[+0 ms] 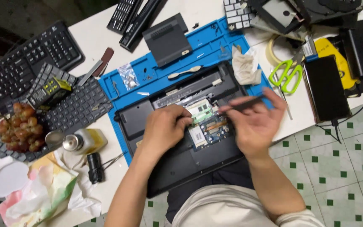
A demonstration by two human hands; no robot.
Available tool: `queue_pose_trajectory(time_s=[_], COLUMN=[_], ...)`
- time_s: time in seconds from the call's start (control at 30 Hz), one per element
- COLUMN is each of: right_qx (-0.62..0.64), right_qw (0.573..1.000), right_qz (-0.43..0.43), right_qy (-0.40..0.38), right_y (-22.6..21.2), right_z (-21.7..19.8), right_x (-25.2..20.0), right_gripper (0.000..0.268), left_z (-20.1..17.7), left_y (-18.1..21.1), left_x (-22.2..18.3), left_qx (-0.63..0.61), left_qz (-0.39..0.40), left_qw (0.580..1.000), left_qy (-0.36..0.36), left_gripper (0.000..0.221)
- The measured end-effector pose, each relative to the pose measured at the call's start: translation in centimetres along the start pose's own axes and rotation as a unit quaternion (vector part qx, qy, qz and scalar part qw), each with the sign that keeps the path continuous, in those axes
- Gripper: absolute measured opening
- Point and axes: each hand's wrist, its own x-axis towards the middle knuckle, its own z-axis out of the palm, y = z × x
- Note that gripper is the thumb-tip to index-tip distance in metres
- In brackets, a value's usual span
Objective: Cleaning internal motherboard components with a brush and installing a Wi-Fi card into a laptop.
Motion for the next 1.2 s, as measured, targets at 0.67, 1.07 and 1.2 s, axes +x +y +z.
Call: queue_pose_trajectory(time_s=[0.67, 1.07, 1.2], right_qx=[-0.197, -0.197, -0.149], right_qw=[0.970, 0.967, 0.978], right_qz=[-0.140, -0.161, -0.142], right_qy=[0.027, 0.012, 0.025], right_y=[3.3, 3.6, 4.3], right_z=[-9.2, -9.5, -10.1], right_x=[5.4, 5.4, 4.8], right_gripper=[0.068, 0.063, 0.068], left_z=[3.6, -0.9, -5.2], left_y=[-8.3, -4.6, -1.4], left_x=[25.8, 23.9, 18.4], left_qx=[0.319, 0.176, 0.134], left_qz=[0.066, 0.008, 0.110], left_qw=[0.945, 0.984, 0.971], left_qy=[0.018, 0.009, 0.162], left_gripper=[0.025, 0.027, 0.012])
